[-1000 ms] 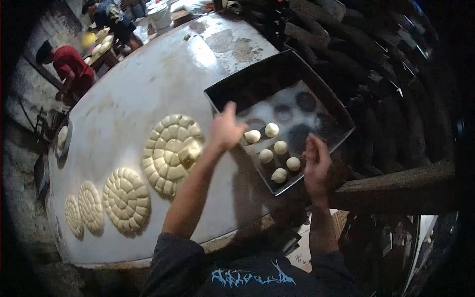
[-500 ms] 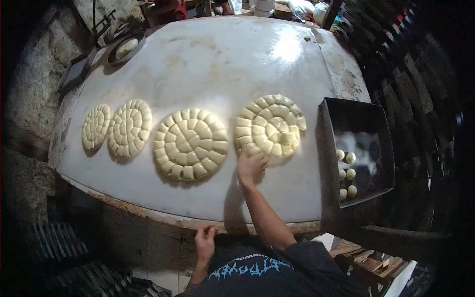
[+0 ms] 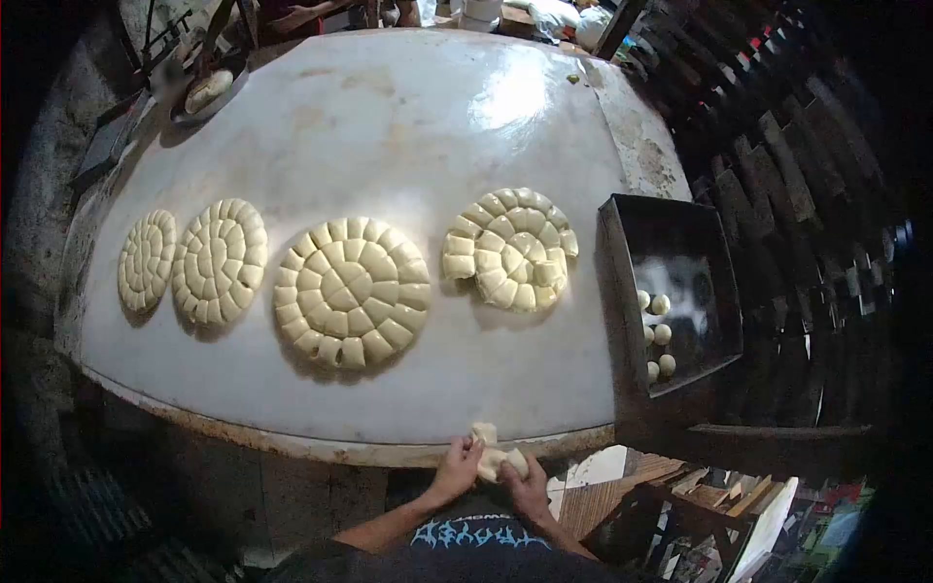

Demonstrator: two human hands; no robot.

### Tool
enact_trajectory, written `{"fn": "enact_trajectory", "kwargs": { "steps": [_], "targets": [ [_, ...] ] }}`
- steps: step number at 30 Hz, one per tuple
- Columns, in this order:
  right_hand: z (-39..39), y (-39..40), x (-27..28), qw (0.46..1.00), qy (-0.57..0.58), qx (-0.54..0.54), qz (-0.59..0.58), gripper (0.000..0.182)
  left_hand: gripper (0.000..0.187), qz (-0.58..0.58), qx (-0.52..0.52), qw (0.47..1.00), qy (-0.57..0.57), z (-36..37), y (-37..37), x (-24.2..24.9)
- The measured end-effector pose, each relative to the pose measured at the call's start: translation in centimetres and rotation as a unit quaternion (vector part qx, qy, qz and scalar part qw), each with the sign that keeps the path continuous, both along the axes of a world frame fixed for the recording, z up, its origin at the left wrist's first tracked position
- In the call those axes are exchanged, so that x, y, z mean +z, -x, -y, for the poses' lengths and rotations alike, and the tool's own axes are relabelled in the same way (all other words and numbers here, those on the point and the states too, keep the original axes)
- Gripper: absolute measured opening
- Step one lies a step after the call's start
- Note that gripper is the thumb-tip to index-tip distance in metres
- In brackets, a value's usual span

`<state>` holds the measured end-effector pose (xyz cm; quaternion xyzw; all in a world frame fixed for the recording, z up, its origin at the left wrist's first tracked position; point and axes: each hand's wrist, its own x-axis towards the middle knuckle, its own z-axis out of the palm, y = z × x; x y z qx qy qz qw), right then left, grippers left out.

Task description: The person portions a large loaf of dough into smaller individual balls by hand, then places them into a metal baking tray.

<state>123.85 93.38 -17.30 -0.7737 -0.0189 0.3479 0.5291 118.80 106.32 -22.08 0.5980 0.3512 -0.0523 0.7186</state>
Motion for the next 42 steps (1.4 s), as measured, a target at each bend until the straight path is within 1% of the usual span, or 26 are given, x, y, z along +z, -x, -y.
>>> {"fn": "enact_trajectory", "kwargs": {
  "steps": [2, 4, 5, 8, 9, 11, 13, 15, 17, 18, 20, 22, 23, 24, 25, 26, 28, 30, 31, 32, 34, 36, 37, 38, 40, 42],
  "targets": [
    [2.2, -0.6, 0.4, 0.992, -0.108, 0.047, -0.048, 0.032, 0.031, 0.013, 0.101, 0.936, 0.337, 0.6, -1.1, 1.9],
    [3.1, -1.9, 1.5, 0.981, -0.129, 0.137, 0.044, 0.031, 0.029, 0.023, 0.053, 0.955, 0.291, -0.3, -3.6, 4.6],
    [2.6, -3.8, 2.5, 0.949, -0.153, 0.229, 0.154, 0.030, 0.027, 0.097, 0.113, 0.958, 0.245, -1.3, -5.9, 6.2],
    [2.7, -6.2, 5.3, 0.947, -0.267, 0.152, 0.089, 0.029, 0.032, 0.214, 0.327, 0.913, 0.116, -7.3, -13.1, 6.4],
    [3.1, -6.9, 5.5, 0.928, -0.348, 0.122, 0.058, 0.030, 0.050, 0.184, 0.277, 0.937, 0.109, -10.2, -14.9, 4.1],
    [3.7, -8.0, 5.5, 0.945, -0.281, 0.147, 0.083, 0.031, 0.069, 0.012, 0.289, 0.920, 0.264, -9.2, -14.9, 5.0],
    [2.5, -9.1, 4.4, 0.969, -0.229, 0.078, 0.052, 0.031, 0.083, -0.004, 0.217, 0.954, 0.207, -3.9, -11.0, 6.2],
    [1.5, -9.7, 2.3, 0.976, -0.185, 0.111, 0.041, 0.031, 0.071, 0.088, 0.201, 0.952, 0.213, 1.6, -6.5, 4.6],
    [0.4, -9.3, 0.2, 0.961, -0.130, 0.232, 0.082, 0.028, 0.044, 0.021, 0.155, 0.984, -0.089, 5.1, -3.4, 3.9],
    [0.7, -8.8, -0.8, 0.954, -0.126, 0.246, 0.119, 0.023, 0.044, 0.012, 0.161, 0.983, -0.088, 5.4, -2.8, 4.8],
    [2.2, -9.7, -1.4, 0.994, 0.019, 0.084, -0.068, 0.017, 0.027, -0.086, 0.310, 0.945, 0.061, 4.3, -0.9, 6.5],
    [5.4, -13.7, -1.7, 0.998, 0.063, -0.011, 0.015, 0.018, 0.027, -0.014, 0.203, 0.901, -0.382, 2.3, 6.7, 1.8],
    [7.9, -15.1, -4.0, 0.973, -0.125, -0.160, -0.104, 0.020, 0.026, -0.019, 0.379, 0.920, -0.094, -0.8, 6.9, 4.7],
    [8.5, -16.9, -3.9, 1.000, 0.002, -0.015, 0.016, 0.022, 0.029, -0.062, 0.261, 0.938, -0.219, -3.8, 7.9, 5.0],
    [8.2, -17.9, -4.4, 0.953, 0.091, 0.137, 0.255, 0.023, 0.032, -0.065, 0.103, 0.913, -0.390, -6.0, 7.1, 3.9],
    [6.6, -19.0, -5.2, 0.820, 0.166, 0.275, 0.473, 0.024, 0.035, -0.054, -0.065, 0.836, -0.542, -8.9, 5.8, 2.4],
    [0.6, -21.7, -5.9, 0.738, 0.160, 0.202, 0.624, 0.028, 0.039, -0.058, -0.063, 0.762, -0.642, -11.4, -1.1, 1.0],
    [-4.9, -21.3, -7.3, 0.887, 0.097, 0.061, 0.446, 0.028, 0.037, -0.039, 0.033, 0.785, -0.617, -10.3, -7.1, 1.5],
    [-5.8, -18.9, -8.7, 0.899, 0.098, 0.102, 0.414, 0.024, 0.031, -0.003, 0.008, 0.804, -0.594, -8.9, -8.4, 1.0],
    [-6.4, -14.8, -5.8, 0.894, 0.038, 0.158, 0.418, 0.020, 0.026, 0.028, -0.022, 0.826, -0.563, -6.7, -7.9, 0.6],
    [-1.1, -9.8, -7.0, 0.771, 0.026, 0.301, 0.560, 0.012, 0.018, 0.102, -0.090, 0.811, -0.569, -3.3, -3.4, -0.5],
    [7.2, -10.9, -11.1, 0.862, 0.159, 0.299, 0.377, 0.026, 0.017, 0.052, -0.138, 0.802, -0.579, -6.2, 1.3, -2.2],
    [3.1, -16.8, -2.8, 0.809, 0.264, 0.479, 0.213, 0.020, 0.016, -0.006, -0.185, 0.786, -0.590, -7.6, 2.7, -2.7],
    [4.7, -17.2, -8.4, 0.829, 0.229, 0.211, 0.464, 0.012, 0.016, -0.001, -0.192, 0.783, -0.592, -8.8, 0.8, -2.0],
    [-2.7, -20.0, -6.8, 0.849, 0.107, 0.124, 0.503, 0.006, 0.014, 0.077, -0.060, 0.800, -0.592, -10.6, -6.9, 0.3],
    [-3.5, -17.1, -9.2, 0.830, 0.028, 0.222, 0.511, 0.008, 0.012, 0.099, -0.098, 0.827, -0.544, -6.1, -9.8, -0.4]
  ]
}}
